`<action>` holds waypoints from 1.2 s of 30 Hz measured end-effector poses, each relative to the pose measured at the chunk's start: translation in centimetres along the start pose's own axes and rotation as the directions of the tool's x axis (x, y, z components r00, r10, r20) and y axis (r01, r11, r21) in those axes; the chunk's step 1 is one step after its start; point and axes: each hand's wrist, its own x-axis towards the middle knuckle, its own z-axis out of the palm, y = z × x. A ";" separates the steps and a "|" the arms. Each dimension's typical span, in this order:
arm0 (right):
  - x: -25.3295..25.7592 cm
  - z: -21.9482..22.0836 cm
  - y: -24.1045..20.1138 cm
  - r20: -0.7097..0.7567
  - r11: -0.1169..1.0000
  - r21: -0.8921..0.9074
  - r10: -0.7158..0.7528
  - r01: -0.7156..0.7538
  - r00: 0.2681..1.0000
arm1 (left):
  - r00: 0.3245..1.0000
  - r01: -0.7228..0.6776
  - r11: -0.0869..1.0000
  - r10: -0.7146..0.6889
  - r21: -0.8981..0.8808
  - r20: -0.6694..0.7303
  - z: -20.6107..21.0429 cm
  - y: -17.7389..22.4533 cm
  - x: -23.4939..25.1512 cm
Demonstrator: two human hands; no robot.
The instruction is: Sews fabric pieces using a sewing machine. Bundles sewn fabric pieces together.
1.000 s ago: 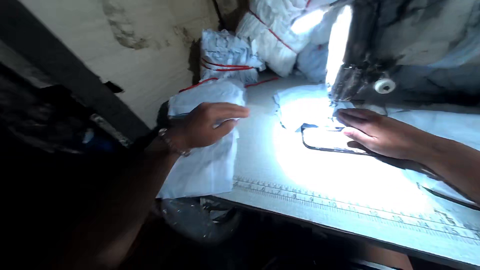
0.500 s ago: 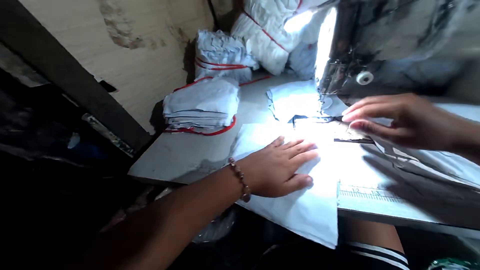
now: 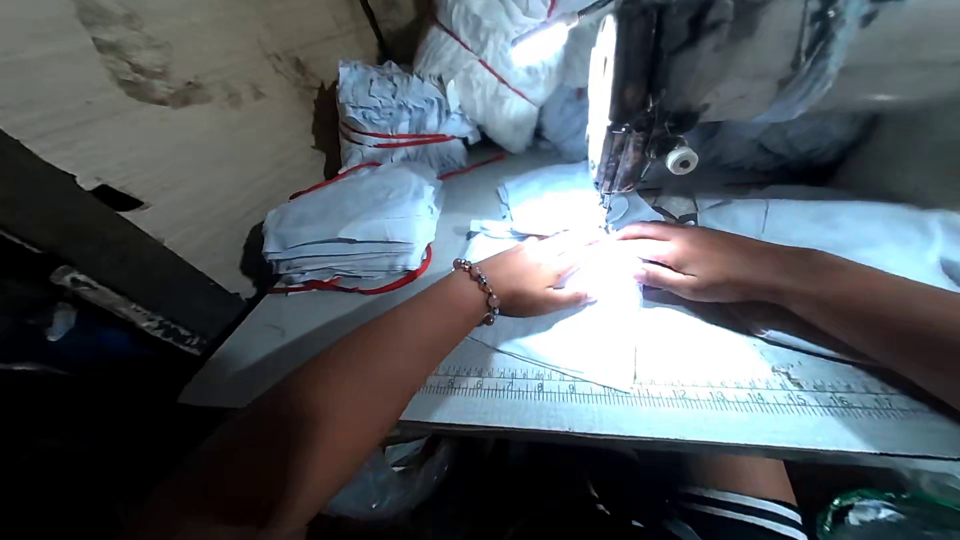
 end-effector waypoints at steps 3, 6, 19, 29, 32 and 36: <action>0.2 0.2 0.3 -0.043 1.000 -0.001 -0.023 0.023 0.999 | 0.999 -0.036 0.999 0.036 0.008 -0.003 -0.1 -1.3 0.8; 0.2 -0.1 -0.1 -0.028 0.999 0.011 0.033 -0.032 0.999 | 0.997 -0.072 0.997 0.072 0.003 -0.006 -0.2 -2.3 1.4; 0.1 1.7 -0.9 -0.189 0.995 -0.075 -0.078 0.065 0.979 | 0.796 -0.513 0.852 0.425 -0.108 -0.430 1.4 -6.6 1.6; 0.6 2.0 -3.0 -0.265 0.965 -0.167 -0.243 0.204 0.933 | 0.873 -0.431 0.900 0.434 0.063 -0.222 0.4 -7.7 1.7; 0.9 2.5 -3.4 -0.227 0.958 -0.144 -0.276 0.248 0.934 | 0.921 -0.344 0.937 0.348 0.053 -0.177 0.0 -7.3 1.7; 0.8 2.4 -2.7 -0.243 0.973 -0.146 -0.211 0.179 0.947 | 0.986 -0.129 0.992 0.129 0.012 -0.108 -0.4 -5.9 1.8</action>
